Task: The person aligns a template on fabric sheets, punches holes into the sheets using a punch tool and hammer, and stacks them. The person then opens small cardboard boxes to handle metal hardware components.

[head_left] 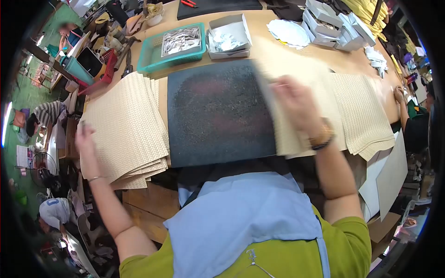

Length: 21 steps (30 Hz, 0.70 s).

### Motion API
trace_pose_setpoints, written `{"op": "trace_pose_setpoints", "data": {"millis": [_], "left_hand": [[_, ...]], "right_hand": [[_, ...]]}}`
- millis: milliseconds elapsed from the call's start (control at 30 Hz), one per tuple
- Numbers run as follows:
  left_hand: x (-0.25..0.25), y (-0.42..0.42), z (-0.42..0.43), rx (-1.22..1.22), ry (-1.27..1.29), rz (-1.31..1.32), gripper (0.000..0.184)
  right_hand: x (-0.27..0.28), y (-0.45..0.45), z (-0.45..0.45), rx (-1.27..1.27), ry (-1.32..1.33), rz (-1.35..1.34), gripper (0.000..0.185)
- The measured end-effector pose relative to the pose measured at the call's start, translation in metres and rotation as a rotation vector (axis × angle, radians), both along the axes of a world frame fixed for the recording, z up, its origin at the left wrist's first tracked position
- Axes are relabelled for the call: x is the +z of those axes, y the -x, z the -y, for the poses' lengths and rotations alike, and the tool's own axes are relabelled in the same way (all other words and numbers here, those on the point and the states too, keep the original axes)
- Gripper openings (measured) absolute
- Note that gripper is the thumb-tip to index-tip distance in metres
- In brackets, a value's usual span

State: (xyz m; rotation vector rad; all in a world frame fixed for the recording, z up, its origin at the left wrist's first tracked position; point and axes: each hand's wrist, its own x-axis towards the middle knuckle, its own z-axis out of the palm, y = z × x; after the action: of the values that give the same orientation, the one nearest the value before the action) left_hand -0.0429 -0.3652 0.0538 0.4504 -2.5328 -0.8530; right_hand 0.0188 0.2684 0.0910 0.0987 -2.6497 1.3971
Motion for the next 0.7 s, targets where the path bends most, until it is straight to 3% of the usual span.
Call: {"op": "trace_pose_setpoints", "data": {"millis": [33, 100, 167, 267, 333, 433, 533, 567, 700], "left_hand": [[0.019, -0.015, -0.111, 0.116, -0.327, 0.121, 0.035], [0.003, -0.025, -0.200, -0.119, -0.392, 0.310, 0.037], [-0.031, -0.030, -0.243, -0.368, -0.499, 0.248, 0.031], [-0.040, -0.038, -0.272, -0.412, -0.539, 0.254, 0.025], [-0.040, -0.042, -0.278, -0.397, -0.510, 0.234, 0.025], [-0.042, -0.039, -0.281, -0.400, -0.486, 0.162, 0.028], [-0.044, -0.035, -0.282, -0.386, -0.462, 0.114, 0.030], [-0.047, -0.035, -0.280, -0.391, -0.431, 0.114, 0.030], [-0.045, -0.037, -0.280, -0.379, -0.419, 0.134, 0.029]], "right_hand": [[-0.006, 0.004, 0.032, 0.126, 0.022, 0.075, 0.029], [-0.017, 0.001, 0.076, 0.390, 0.456, 0.286, 0.034], [-0.033, 0.000, 0.074, 0.370, 0.305, 0.084, 0.038], [-0.026, -0.008, 0.018, 0.143, 0.026, 0.197, 0.039], [-0.061, -0.016, -0.031, -0.072, -0.468, -0.200, 0.039], [-0.072, -0.037, -0.061, -0.159, -0.465, -0.140, 0.042], [-0.058, -0.046, -0.046, -0.268, -0.275, 0.084, 0.044], [-0.068, -0.045, -0.049, -0.234, -0.215, 0.008, 0.048], [-0.063, -0.033, -0.049, -0.294, -0.050, 0.196, 0.051]]}}
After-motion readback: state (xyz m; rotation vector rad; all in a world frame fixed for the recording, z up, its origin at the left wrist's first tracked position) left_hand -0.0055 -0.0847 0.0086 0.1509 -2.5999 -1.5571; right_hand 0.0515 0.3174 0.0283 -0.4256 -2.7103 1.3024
